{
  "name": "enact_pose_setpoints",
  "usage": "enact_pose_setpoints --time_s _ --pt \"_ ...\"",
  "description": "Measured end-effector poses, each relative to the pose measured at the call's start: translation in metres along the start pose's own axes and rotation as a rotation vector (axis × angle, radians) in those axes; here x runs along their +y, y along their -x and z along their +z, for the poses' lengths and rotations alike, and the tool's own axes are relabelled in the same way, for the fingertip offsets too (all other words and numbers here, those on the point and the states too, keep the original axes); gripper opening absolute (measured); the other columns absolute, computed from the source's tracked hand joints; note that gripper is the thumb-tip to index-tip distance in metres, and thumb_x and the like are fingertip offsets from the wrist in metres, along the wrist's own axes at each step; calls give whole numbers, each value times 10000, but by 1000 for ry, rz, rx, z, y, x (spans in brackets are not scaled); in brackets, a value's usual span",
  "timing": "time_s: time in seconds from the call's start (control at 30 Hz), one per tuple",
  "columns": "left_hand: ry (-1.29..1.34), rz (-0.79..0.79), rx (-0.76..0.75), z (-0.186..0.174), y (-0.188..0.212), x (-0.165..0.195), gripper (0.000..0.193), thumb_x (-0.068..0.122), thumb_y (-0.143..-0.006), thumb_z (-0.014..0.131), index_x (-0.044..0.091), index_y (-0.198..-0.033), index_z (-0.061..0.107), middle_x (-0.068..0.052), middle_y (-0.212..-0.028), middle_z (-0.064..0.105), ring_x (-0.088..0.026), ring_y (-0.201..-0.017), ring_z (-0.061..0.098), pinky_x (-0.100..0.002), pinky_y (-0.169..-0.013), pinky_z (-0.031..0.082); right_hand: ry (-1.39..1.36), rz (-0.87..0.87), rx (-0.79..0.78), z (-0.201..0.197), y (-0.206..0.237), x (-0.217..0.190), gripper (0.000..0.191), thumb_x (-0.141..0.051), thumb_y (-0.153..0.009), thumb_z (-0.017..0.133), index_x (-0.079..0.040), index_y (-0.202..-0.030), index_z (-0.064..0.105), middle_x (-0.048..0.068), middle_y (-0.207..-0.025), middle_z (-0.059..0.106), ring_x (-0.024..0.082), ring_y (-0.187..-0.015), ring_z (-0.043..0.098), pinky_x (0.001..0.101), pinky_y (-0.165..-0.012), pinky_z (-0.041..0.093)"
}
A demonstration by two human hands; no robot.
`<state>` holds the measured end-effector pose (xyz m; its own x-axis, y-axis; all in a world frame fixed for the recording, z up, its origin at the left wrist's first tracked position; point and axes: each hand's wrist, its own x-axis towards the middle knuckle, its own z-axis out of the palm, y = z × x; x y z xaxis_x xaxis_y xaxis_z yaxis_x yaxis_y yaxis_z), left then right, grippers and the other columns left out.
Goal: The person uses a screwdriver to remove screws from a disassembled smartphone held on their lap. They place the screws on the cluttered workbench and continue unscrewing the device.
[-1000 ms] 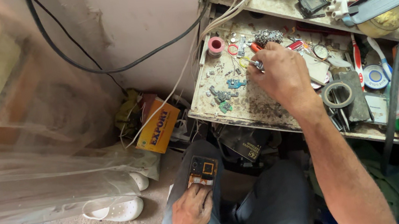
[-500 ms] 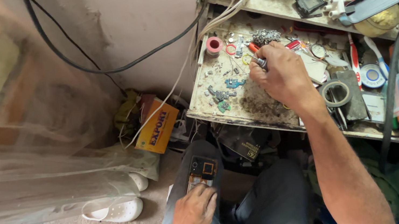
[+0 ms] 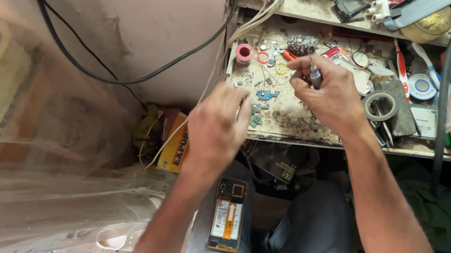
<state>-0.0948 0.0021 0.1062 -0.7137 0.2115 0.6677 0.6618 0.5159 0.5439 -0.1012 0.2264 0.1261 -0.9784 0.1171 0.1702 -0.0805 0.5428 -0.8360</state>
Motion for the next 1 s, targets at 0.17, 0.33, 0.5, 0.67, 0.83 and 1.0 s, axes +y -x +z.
enact_pose_setpoints --time_s 0.17,0.33,0.5,0.67,0.83,1.0 --pt "-183 -112 -280 33 -48 -14 154 194 -914 684 68 -848 742 -156 -912 692 -372 -781 701 -497 -723 556 10 -5 26 -16 31 0 200 -80 -924 748 -31 -1117 765 -45 -829 669 10 -687 536 185 -580 434" --pt "-362 -103 -419 58 -54 -24 143 102 -860 635 46 -810 756 -193 -918 711 -377 -823 728 -504 -732 574 -172 101 65 -30 55 13 191 -83 -919 775 -32 -1103 767 -71 -802 627 -5 -676 484 172 -566 364" --pt "-357 -75 -421 62 -56 -28 139 76 -852 618 41 -799 742 -197 -916 714 -381 -831 730 -495 -743 580 -224 73 93 -34 62 20 185 -82 -918 781 -26 -1093 756 -88 -816 620 -17 -683 471 160 -574 357" --pt "-223 -134 -351 49 -58 -22 167 178 -919 622 25 -886 677 -220 -966 700 -420 -848 709 -530 -766 554 -209 92 94 -36 67 20 184 -92 -916 780 -38 -1091 758 -91 -775 588 -5 -648 435 171 -550 321" --pt "104 -186 -314 30 -56 -11 242 257 -997 584 22 -959 629 -171 -968 687 -365 -873 669 -489 -779 514 -303 133 81 -30 67 14 175 -102 -933 769 -14 -1080 738 -87 -770 582 -6 -660 464 166 -564 353" --pt "471 -266 -331 26 -21 13 288 306 -1021 583 27 -1009 653 -111 -920 660 -249 -870 662 -377 -782 520 -528 121 45 -10 68 8 234 -98 -910 765 -12 -1124 722 -52 -757 628 4 -624 513 166 -534 382"
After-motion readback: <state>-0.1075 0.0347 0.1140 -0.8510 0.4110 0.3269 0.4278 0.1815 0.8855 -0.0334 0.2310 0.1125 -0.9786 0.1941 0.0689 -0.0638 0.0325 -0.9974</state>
